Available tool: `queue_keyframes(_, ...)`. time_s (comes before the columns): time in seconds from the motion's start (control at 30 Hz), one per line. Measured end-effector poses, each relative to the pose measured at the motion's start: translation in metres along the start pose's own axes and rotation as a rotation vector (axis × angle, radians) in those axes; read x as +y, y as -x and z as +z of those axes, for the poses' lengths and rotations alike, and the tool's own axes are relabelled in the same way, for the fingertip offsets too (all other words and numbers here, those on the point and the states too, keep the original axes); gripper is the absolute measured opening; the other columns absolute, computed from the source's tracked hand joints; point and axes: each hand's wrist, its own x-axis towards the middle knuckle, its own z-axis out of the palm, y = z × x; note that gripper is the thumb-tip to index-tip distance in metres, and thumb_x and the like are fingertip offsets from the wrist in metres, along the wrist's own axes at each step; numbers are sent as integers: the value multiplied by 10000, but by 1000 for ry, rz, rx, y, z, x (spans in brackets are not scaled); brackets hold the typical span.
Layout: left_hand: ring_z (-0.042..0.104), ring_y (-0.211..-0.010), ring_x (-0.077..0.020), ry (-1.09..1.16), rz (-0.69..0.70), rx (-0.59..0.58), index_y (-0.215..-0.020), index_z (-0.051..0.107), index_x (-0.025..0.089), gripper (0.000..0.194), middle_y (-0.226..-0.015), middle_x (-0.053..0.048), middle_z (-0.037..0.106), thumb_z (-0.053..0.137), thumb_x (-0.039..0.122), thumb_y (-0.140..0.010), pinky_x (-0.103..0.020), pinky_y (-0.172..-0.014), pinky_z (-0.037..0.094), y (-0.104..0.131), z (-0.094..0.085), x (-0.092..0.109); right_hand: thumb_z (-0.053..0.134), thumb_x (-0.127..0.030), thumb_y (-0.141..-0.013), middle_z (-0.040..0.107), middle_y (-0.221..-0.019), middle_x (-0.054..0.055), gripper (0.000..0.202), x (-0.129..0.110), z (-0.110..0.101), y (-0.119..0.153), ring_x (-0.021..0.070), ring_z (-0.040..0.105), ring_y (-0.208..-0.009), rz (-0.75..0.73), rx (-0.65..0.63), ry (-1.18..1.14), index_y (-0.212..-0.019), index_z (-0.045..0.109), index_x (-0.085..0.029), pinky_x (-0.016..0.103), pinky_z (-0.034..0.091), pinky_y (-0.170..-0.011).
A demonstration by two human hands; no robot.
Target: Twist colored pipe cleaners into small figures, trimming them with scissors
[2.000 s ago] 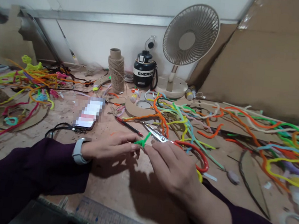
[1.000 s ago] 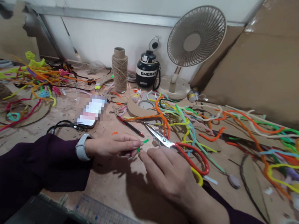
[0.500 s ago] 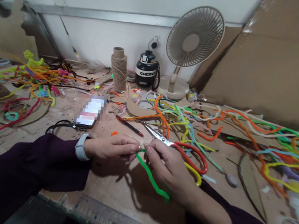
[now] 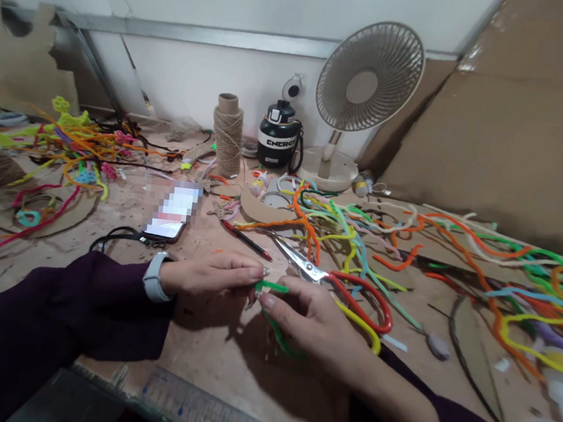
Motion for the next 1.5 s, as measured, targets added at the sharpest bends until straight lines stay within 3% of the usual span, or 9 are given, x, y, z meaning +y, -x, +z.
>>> queue_keyframes(0.1,377,-605,-101,16,-28,40,-739,505,154,452,-655,21,430,314,491,-971,-241,-585,331,1,0,-2,624,-512,-831,573,-617,1,359,4,0,0,103,505,-483,194,-48,-167,-867,622,-156,212,398,-424)
queue_keyframes(0.2,392,-582,-97,35,-45,100,-716,490,157,514,-630,22,447,258,541,-966,-242,-586,347,-1,0,-9,690,-542,-764,558,-623,2,398,7,1,0,96,486,-516,260,31,-199,-840,645,-155,201,384,-444)
queue_keyframes(0.3,423,-576,-102,66,-51,151,-749,526,148,545,-640,5,489,229,553,-960,-245,-574,348,-4,-2,-17,709,-563,-736,543,-635,-1,430,8,1,-1,87,450,-523,248,103,-218,-887,680,-161,193,369,-438)
queue_keyframes(0.47,499,-662,-129,251,15,181,-827,554,143,312,-730,-23,537,443,431,-877,-253,-605,380,-7,-4,-26,745,-584,-681,517,-627,-12,552,8,0,-4,79,419,-517,240,192,-291,-1023,687,-155,186,356,-423)
queue_keyframes(0.7,465,-623,-108,200,-52,198,-797,532,142,214,-675,-6,514,458,330,-867,-231,-585,355,-2,1,-8,729,-575,-704,508,-571,-29,593,8,1,-5,66,391,-450,249,149,-315,-1096,669,-133,192,304,-394)
queue_keyframes(0.9,467,-624,-108,166,-34,187,-816,549,141,223,-690,-7,527,457,335,-874,-233,-588,360,-2,-1,-11,736,-536,-718,539,-617,-16,483,8,1,-4,76,446,-502,205,158,-300,-997,693,-145,200,363,-445)
queue_keyframes(1.1,461,-637,-107,130,-13,177,-791,539,141,289,-709,-12,522,477,406,-889,-233,-592,352,-2,0,-15,717,-585,-709,507,-599,-20,493,7,3,-5,76,405,-499,224,140,-252,-948,691,-154,202,339,-444)
queue_keyframes(1.2,461,-627,-111,125,-7,169,-774,529,143,284,-707,-21,534,465,398,-881,-240,-592,356,-2,0,-14,717,-583,-710,540,-670,5,483,8,3,-5,89,427,-558,193,151,-223,-940,698,-160,208,362,-481)
queue_keyframes(1.5,487,-631,-121,85,-6,162,-781,571,135,335,-695,-25,546,396,393,-904,-238,-584,373,0,-2,-22,682,-582,-747,494,-609,-20,431,14,1,-5,84,412,-509,227,90,-195,-848,653,-164,210,334,-448)
